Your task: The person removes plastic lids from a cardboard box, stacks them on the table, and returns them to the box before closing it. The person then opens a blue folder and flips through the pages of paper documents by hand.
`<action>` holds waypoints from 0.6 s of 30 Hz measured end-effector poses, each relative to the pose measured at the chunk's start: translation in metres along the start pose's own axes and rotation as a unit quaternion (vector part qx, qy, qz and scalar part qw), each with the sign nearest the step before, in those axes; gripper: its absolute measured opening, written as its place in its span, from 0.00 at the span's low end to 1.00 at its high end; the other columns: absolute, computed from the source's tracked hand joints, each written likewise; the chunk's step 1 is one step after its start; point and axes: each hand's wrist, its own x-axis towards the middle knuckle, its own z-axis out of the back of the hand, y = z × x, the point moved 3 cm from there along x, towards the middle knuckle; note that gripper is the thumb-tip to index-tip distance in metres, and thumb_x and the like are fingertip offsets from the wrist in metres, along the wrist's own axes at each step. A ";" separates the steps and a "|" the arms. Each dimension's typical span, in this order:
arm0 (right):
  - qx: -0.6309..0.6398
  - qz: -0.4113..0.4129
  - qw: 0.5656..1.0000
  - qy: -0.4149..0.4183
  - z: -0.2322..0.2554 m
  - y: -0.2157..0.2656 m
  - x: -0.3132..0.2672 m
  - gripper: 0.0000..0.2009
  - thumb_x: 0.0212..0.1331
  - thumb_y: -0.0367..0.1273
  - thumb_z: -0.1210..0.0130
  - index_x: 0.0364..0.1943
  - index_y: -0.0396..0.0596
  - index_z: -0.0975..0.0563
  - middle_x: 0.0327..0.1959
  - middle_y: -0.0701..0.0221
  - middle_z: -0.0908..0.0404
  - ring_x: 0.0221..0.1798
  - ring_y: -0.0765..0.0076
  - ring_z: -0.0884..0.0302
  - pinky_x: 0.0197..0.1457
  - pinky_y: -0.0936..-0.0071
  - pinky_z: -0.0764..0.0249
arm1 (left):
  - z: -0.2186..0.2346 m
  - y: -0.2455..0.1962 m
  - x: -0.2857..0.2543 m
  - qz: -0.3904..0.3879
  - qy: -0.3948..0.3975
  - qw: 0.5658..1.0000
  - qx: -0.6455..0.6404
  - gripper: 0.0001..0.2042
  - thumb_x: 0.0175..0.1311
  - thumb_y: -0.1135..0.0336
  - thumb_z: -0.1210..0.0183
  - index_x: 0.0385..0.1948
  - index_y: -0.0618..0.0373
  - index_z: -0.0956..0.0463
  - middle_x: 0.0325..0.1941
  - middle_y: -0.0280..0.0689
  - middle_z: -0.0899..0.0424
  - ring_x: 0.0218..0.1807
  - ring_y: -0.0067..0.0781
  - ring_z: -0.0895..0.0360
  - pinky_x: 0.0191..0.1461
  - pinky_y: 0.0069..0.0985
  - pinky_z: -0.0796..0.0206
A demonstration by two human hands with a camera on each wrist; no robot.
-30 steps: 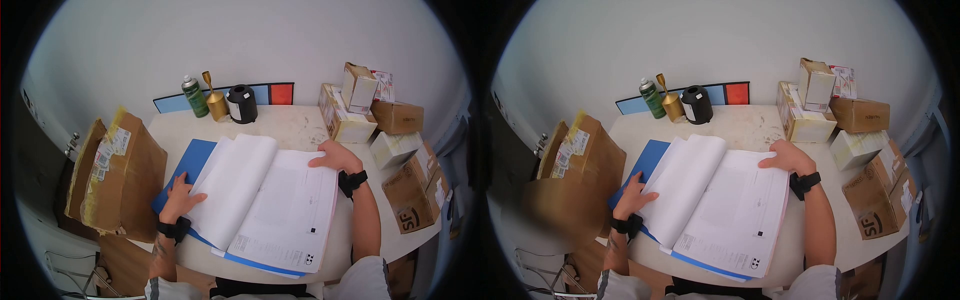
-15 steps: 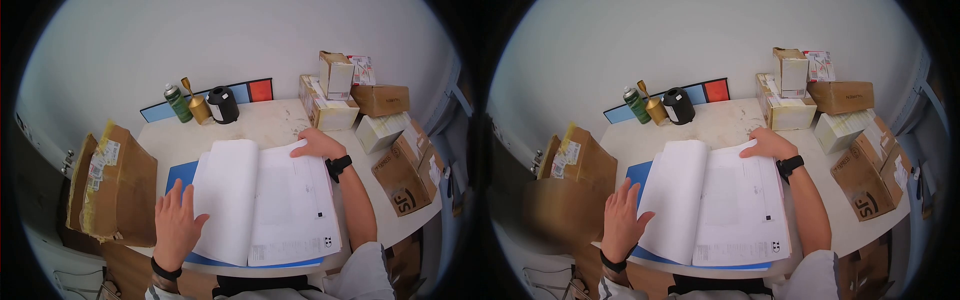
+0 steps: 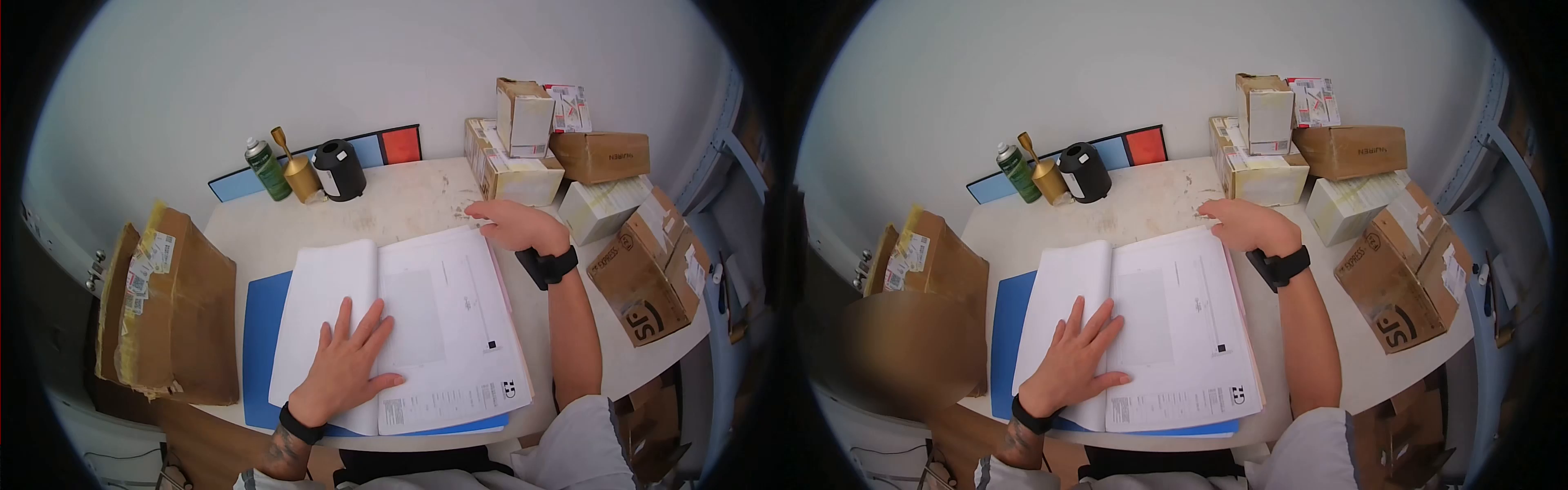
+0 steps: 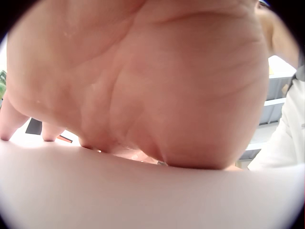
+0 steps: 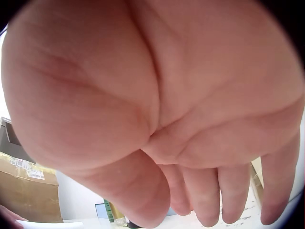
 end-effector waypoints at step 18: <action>0.028 -0.064 0.996 0.049 0.015 0.054 -0.003 0.20 0.67 0.35 0.41 0.59 0.42 0.25 0.51 0.56 0.15 0.51 0.57 0.15 0.53 0.58 0.19 | 0.015 -0.043 -0.050 0.000 -0.042 0.997 -0.062 0.32 0.61 0.46 0.29 0.64 0.53 0.24 0.81 0.53 0.41 0.82 0.70 0.51 0.78 0.67 0.50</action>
